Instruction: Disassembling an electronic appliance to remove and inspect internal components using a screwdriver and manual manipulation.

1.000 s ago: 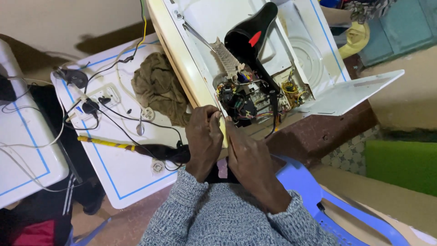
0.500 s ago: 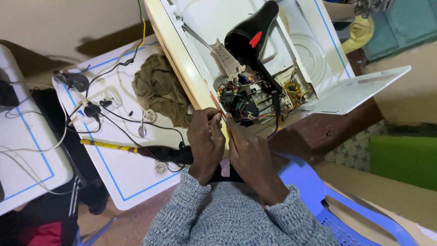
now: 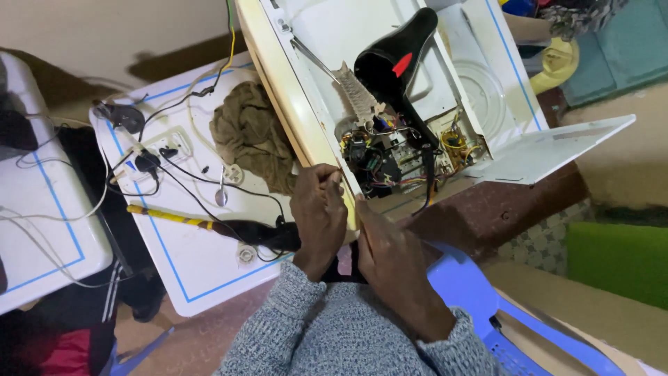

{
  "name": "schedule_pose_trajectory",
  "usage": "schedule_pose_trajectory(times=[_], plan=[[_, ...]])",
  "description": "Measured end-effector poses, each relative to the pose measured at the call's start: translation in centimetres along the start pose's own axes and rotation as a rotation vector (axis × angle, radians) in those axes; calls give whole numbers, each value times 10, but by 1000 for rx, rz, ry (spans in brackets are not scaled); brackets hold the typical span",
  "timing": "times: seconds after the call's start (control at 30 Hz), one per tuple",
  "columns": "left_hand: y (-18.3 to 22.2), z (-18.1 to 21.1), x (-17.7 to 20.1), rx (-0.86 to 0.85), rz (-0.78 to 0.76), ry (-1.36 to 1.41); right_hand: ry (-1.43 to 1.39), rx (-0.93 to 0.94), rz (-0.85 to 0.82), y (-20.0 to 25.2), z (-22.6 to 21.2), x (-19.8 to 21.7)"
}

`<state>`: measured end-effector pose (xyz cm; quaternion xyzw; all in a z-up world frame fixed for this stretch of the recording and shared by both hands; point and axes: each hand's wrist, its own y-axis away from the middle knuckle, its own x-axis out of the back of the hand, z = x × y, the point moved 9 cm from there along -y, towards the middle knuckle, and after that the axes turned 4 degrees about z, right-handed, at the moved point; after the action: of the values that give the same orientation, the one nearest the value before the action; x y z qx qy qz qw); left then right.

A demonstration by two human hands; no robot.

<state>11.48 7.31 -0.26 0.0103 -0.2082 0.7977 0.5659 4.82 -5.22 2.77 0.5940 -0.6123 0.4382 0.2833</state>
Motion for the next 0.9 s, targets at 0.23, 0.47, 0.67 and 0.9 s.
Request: schedule_pose_trajectory(times=[0.23,0.47,0.67,0.9], plan=[[-4,11,6,25,45,47,-57,-7,-1,-16,-2,3],[-3,14,3,65,77,106,-136,-8,30,-18,2,4],[-3,8,5,96,84,140,-173,-9,23,-26,-10,6],[2,0,3,92,97,156,-104,46,28,-15,-1,0]])
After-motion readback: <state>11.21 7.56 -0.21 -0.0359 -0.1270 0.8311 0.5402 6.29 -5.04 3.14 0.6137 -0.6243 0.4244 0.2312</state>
